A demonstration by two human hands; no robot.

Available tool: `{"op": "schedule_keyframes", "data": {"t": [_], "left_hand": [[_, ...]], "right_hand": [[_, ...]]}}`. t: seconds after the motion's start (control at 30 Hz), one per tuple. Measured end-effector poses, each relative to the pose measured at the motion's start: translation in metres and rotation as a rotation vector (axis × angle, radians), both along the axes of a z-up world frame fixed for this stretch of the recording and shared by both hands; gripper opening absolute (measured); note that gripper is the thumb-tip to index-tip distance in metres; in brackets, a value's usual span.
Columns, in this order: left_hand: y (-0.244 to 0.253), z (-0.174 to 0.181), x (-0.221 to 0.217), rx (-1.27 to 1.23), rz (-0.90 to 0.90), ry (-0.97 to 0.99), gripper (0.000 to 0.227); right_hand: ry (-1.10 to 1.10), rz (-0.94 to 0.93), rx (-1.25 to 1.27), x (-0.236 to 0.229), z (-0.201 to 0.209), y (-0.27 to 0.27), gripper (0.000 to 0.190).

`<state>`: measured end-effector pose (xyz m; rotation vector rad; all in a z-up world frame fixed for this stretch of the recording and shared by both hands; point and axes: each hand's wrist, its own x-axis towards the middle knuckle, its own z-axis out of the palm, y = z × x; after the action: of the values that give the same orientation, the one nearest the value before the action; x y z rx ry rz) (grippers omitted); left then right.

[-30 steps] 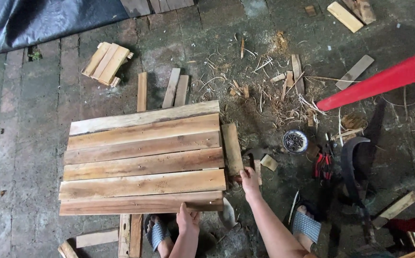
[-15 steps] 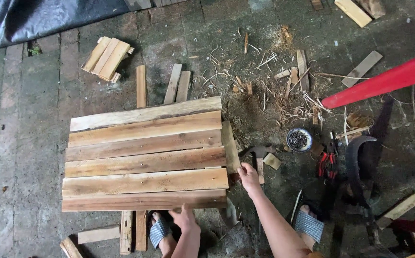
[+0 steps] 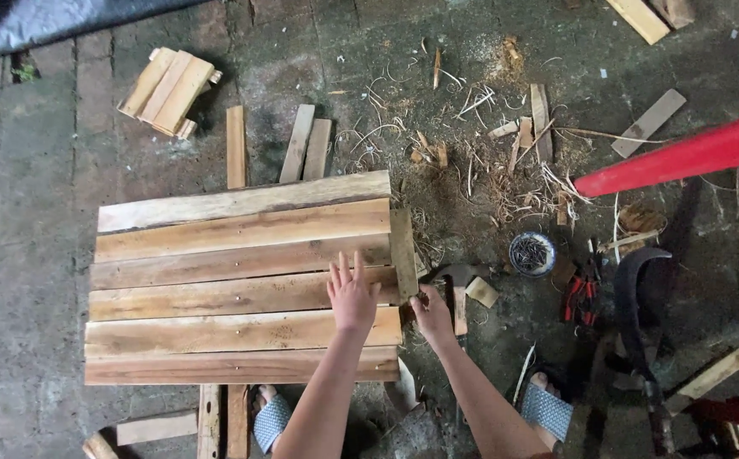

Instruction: Joining wooden planks together by hammering nails into them to create a flat wooden surface.

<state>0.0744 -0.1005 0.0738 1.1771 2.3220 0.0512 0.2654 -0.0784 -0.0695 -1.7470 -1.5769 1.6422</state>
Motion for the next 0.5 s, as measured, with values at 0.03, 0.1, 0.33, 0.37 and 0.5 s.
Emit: {"op": "schedule_keyframes", "data": {"t": [0.03,0.1,0.33,0.37,0.5], "left_hand": [[0.008,-0.006,-0.002,-0.002,0.006,-0.008,0.084],[0.022,-0.017,-0.004,-0.107,-0.060,0.035,0.088],[0.034,-0.039,-0.006,-0.191,-0.093,0.062,0.099],[0.037,-0.039,-0.005,-0.231,-0.095,0.070,0.099],[0.040,-0.032,-0.004,-0.286,-0.098,0.074,0.099]], "right_hand": [[-0.008,0.006,-0.002,-0.001,0.014,0.004,0.050],[-0.078,0.094,0.017,-0.001,0.041,0.008,0.059],[-0.160,0.111,0.027,-0.003,0.036,0.007,0.047],[-0.100,0.041,0.001,-0.003,0.038,0.006,0.047],[-0.021,-0.074,-0.021,0.000,0.026,0.005,0.046]]}}
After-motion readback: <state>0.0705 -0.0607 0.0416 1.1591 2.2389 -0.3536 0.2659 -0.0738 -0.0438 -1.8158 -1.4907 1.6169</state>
